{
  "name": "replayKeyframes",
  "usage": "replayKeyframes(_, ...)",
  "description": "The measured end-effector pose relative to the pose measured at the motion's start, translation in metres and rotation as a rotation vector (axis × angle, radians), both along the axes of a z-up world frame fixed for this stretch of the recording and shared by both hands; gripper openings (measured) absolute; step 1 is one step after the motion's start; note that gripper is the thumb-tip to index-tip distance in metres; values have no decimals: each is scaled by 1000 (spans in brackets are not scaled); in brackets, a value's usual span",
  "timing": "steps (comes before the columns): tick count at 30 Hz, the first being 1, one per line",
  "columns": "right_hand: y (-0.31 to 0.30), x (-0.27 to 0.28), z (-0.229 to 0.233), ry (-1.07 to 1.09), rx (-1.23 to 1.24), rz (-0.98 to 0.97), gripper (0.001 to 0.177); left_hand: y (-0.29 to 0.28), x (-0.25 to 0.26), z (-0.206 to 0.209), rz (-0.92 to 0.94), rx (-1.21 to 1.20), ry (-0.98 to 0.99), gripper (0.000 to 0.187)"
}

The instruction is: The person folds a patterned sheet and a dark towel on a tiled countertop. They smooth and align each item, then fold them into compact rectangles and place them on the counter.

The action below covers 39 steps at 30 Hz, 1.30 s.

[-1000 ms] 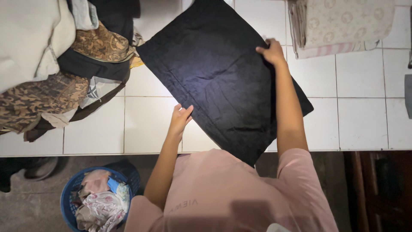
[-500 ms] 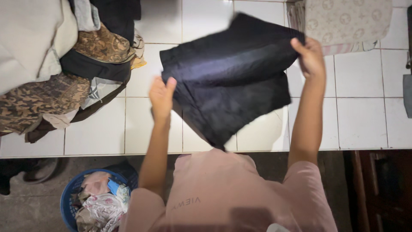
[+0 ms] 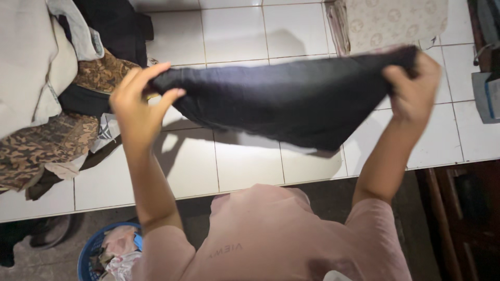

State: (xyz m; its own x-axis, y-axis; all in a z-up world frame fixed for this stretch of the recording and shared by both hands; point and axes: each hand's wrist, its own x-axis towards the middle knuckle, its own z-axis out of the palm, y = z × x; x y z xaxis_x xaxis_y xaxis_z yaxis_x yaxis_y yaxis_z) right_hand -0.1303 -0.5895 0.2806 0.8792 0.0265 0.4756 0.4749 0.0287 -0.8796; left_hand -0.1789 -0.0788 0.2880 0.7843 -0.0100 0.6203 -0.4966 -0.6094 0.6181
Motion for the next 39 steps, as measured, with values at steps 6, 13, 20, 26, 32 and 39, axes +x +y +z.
replayKeyframes(6,21,98,-43,151,-89,37,24,9,76,-10,96,298,-63,29)
replayKeyframes(13,23,106,-34,-133,58,-102,32,30,70,8,199,466,-340,26)
replayKeyframes(20,20,22,-114,-126,-451,-164,38,13,0,-71,-57,471,-239,7)
replayKeyframes(26,27,-59,-224,389,-503,-99,40,-7,-46,-166,-114,453,129,15)
replayKeyframes(32,2,-51,-245,462,-378,-116,8,20,-50,-175,-249,279,530,43)
replayKeyframes(39,45,45,-216,218,-421,-254,19,23,55,-226,244,-103,523,65)
